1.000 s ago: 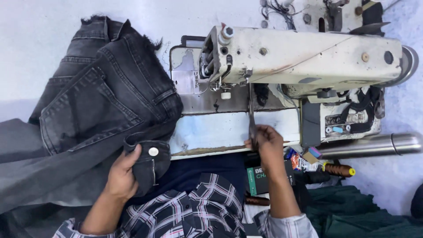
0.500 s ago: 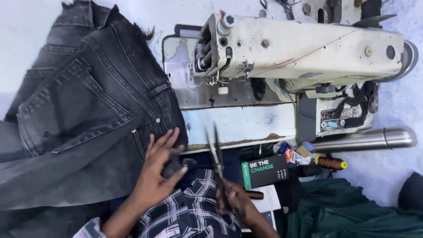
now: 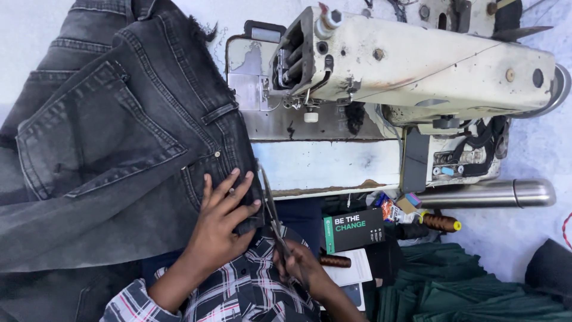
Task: Trimming excess fabric and loose threads from a pair of black denim pants using scissors at a workstation.
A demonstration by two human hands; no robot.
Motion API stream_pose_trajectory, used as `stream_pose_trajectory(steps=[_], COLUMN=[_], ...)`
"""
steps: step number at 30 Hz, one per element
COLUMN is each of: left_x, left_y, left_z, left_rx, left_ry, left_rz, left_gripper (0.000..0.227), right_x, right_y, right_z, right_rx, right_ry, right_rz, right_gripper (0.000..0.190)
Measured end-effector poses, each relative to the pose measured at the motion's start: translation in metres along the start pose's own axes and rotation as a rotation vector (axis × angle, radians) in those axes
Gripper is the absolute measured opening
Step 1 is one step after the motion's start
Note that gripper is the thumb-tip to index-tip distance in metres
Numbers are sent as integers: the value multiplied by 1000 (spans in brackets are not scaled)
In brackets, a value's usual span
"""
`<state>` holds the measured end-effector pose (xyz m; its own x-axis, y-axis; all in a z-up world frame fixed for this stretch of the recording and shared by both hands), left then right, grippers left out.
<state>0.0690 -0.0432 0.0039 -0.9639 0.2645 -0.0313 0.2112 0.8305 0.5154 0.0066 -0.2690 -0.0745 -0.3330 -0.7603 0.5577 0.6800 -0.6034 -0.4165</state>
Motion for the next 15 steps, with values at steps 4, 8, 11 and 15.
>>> stream_pose_trajectory(steps=[4, 8, 11, 15], left_x=[0, 3, 11, 13], left_y=[-1, 4, 11, 27], left_z=[1, 0, -3, -9], left_rx=[-31, 9, 66, 117], left_ry=[18, -23, -68, -84], left_rz=[7, -49, -134, -221], left_gripper=[47, 43, 36, 28], right_x=[6, 13, 5, -15], right_y=[10, 20, 26, 10], right_z=[-9, 14, 5, -3], right_rx=[70, 228, 191, -57], right_ry=[19, 66, 63, -34], right_rz=[-65, -196, -168, 33], right_gripper=[74, 70, 71, 83])
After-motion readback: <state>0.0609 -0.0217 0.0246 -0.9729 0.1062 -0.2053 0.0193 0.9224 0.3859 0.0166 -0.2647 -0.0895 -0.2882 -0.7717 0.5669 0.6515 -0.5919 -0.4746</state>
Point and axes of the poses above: each hand's wrist, its own x-axis away from the middle knuckle, its own y-axis out of the back of the hand, z = x × y, the point moved 8 cm from there along -x, towards the middle knuckle, and after that the axes turned 15 degrees about z, right-handed, at the moved point
